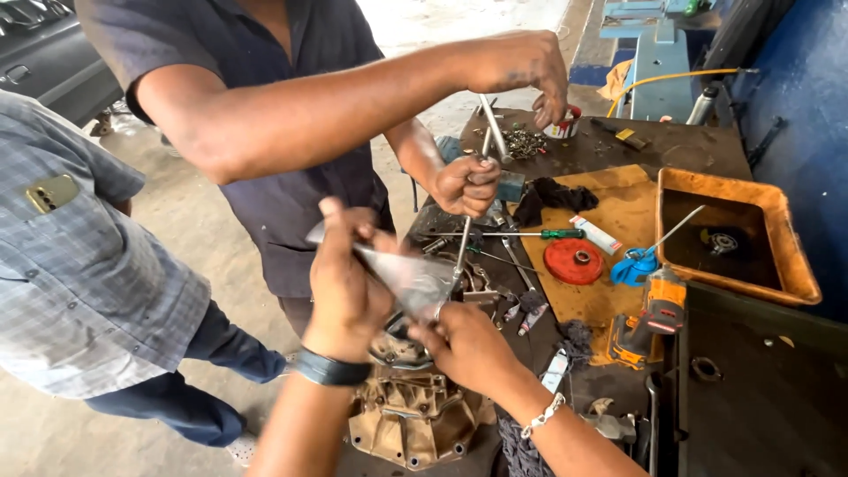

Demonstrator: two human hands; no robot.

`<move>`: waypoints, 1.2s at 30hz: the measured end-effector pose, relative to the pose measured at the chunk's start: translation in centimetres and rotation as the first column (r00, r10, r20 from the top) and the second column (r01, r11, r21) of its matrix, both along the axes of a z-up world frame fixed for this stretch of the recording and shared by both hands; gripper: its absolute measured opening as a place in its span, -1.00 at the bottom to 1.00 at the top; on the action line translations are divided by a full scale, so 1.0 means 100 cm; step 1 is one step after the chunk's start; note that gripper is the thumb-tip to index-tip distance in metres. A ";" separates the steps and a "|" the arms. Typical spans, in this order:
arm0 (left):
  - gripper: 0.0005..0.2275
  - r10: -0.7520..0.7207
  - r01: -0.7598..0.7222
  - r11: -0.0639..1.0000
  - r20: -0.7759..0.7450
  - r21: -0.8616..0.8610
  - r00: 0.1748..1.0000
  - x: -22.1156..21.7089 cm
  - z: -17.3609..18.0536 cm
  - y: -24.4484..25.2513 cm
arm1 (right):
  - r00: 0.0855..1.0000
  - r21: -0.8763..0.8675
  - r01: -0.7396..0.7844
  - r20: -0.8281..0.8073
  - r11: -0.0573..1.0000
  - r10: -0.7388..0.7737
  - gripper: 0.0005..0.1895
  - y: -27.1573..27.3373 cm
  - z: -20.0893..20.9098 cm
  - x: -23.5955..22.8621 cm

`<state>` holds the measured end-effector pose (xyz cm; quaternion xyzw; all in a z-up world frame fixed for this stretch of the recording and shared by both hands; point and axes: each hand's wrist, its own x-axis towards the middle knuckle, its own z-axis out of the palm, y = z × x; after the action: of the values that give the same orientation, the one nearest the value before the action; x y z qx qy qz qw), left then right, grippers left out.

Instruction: Mechanics work together to disassemble and inspect a vehicle gearbox on a workbench in a service bay.

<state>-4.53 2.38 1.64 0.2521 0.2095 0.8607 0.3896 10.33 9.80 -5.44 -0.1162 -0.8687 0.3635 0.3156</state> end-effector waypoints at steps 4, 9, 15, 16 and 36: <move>-0.62 -0.432 0.405 0.898 -0.176 -0.171 0.884 -0.004 0.028 -0.011 | 0.985 -0.032 -0.008 0.174 0.999 0.014 -0.81 -0.008 0.017 0.004; -0.66 -0.113 -0.395 0.767 -0.713 -0.506 0.692 0.018 0.061 -0.004 | 0.993 -0.001 -0.010 0.118 1.000 0.010 -0.89 0.002 -0.005 0.003; -0.84 -0.532 -0.581 0.778 -0.742 -0.239 -0.408 -0.020 0.097 0.015 | 0.975 -0.082 0.017 0.224 0.996 0.001 -0.80 -0.005 0.006 -0.002; -0.84 -0.532 -0.583 0.777 -0.742 -0.237 -0.407 -0.018 0.095 0.011 | 0.975 -0.080 0.015 0.223 0.997 0.003 -0.80 -0.006 0.002 -0.004; -0.74 0.048 -0.048 0.999 -0.031 -0.019 0.998 0.001 0.001 0.004 | 0.985 0.011 0.155 0.079 0.988 -0.156 -0.81 -0.021 -0.019 0.003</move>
<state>-4.42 2.76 1.69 0.2564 0.2301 0.8636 0.3680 10.63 7.72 -7.37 -0.1971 -0.8698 0.3307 0.3086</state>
